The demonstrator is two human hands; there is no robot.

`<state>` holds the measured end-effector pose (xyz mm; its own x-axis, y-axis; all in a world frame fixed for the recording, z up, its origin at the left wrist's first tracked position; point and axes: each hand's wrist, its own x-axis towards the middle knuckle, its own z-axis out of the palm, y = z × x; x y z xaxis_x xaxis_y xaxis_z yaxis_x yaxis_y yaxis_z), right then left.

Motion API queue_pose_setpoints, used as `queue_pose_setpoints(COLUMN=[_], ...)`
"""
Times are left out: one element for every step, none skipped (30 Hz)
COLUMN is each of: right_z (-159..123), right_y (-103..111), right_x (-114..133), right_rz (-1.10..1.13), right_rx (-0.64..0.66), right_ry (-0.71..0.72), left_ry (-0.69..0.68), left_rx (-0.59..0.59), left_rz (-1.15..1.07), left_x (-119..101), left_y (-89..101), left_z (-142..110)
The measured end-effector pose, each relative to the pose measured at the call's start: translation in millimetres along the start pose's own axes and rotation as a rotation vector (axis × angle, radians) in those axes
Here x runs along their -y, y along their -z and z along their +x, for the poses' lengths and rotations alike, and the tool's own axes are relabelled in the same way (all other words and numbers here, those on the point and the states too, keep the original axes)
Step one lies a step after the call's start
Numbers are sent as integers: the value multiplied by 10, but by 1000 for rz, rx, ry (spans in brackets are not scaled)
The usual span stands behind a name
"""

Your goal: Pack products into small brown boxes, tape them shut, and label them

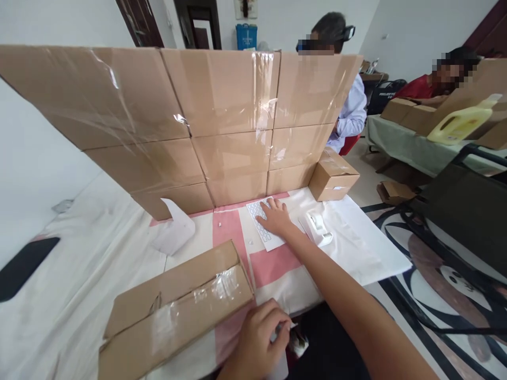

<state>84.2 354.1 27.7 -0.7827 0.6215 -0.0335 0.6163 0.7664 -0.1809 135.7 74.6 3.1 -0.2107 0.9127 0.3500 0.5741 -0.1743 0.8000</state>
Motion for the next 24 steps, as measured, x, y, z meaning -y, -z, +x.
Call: queue_pose_setpoints(right_z=[28, 54, 79, 101, 119, 133, 143, 147, 147, 144, 140, 137, 134, 135, 138, 145, 155, 164, 171, 172, 162, 137, 93, 28], right_y=[-18, -36, -52, -66, -76, -82, -84, -82, -78, -72, -68, -67, -71, -80, -95, -114, -133, -148, -156, -150, -127, -83, -19, 65], right_x=[3, 7, 10, 14, 20, 28, 38, 52, 70, 90, 113, 136, 159, 179, 196, 210, 220, 227, 232, 235, 239, 242, 245, 247], right_rz=[10, 25, 42, 58, 71, 78, 76, 71, 67, 65, 67, 73, 80, 89, 97, 106, 116, 127, 137, 147, 157, 167, 178, 190], right_rx=[7, 14, 16, 9, -6, -30, -57, -83, -105, -118, -124, -123, -116, -106, -94, -84, -74, -67, -64, -64, -70, -82, -99, -120], right_ry=[33, 72, 113, 150, 182, 206, 220, 219, 206, 183, 154, 125, 106, 103, 113, 128, 144, 159, 168, 174, 178, 183, 190, 199], left_ry=[-16, -38, -65, -94, -121, -144, -164, -181, -195, -203, -207, -207, -202, -194, -187, -181, -175, -171, -167, -167, -172, -175, -160, -128], left_rx=[-16, -29, -35, -27, -5, 24, 57, 82, 100, 103, 97, 88, 81, 73, 68, 66, 61, 54, 44, 30, 13, -5, -24, -37], left_rz=[31, 69, 112, 151, 179, 196, 203, 204, 203, 201, 197, 187, 170, 148, 124, 101, 83, 70, 62, 55, 44, 24, -15, -65], left_x=[26, 43, 55, 65, 74, 84, 94, 103, 109, 111, 109, 103, 95, 86, 80, 78, 83, 100, 128, 170, 224, 289, 360, 431], left_y=[-27, -57, -87, -113, -134, -147, -152, -150, -143, -132, -120, -107, -94, -84, -77, -76, -83, -100, -128, -167, -216, -269, -322, -368], left_z=[9, 12, 8, 0, -11, -22, -32, -38, -40, -39, -34, -27, -20, -14, -11, -11, -16, -27, -43, -64, -87, -109, -126, -134])
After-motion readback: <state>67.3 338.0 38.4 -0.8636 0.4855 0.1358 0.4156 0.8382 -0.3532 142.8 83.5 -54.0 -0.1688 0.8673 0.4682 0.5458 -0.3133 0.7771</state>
